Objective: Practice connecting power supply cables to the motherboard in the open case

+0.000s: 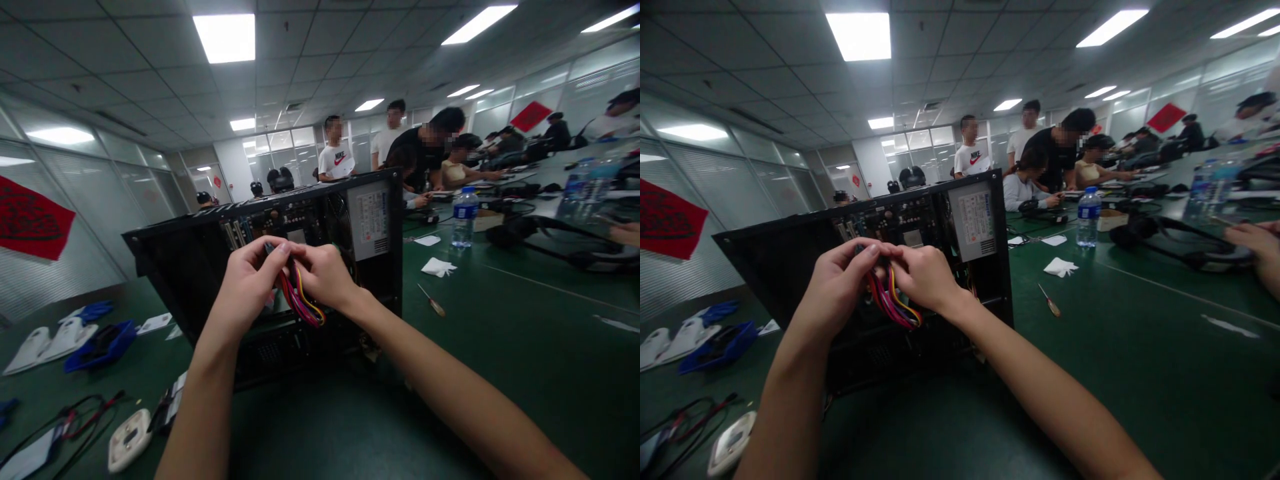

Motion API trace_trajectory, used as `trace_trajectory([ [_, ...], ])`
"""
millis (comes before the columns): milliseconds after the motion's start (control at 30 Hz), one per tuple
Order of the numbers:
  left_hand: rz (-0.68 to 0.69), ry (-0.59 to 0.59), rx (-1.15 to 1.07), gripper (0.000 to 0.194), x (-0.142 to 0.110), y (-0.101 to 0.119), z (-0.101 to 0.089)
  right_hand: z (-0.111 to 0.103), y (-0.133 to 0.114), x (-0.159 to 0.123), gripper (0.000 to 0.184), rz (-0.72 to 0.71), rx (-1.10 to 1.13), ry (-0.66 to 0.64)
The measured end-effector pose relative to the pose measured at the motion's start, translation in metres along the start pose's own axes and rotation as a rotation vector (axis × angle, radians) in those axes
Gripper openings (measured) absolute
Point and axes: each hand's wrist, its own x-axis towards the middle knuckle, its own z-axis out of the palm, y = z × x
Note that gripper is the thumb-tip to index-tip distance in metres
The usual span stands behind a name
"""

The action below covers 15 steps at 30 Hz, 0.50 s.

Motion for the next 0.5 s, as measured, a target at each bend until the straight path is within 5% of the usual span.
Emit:
trace_trajectory([
  [133,0.032,0.064,-0.057,0.03,0.001,-0.003,0.0,-0.024,-0.029,0.001,0.018,0.048,-0.022,0.09],
  [267,0.028,0.092,-0.075,0.032,0.002,-0.004,-0.001,-0.045,-0.052,-0.003,0.019,0.0,0.073,-0.02],
  [400,0.042,0.075,-0.041,0.033,0.001,0.0,0.001,-0.051,-0.061,-0.007,0.019,-0.012,0.058,-0.128],
  [500,0.029,0.044,-0.008,0.035,-0.001,0.003,0.007,-0.048,-0.058,-0.007,0.013,-0.04,0.021,-0.088],
])
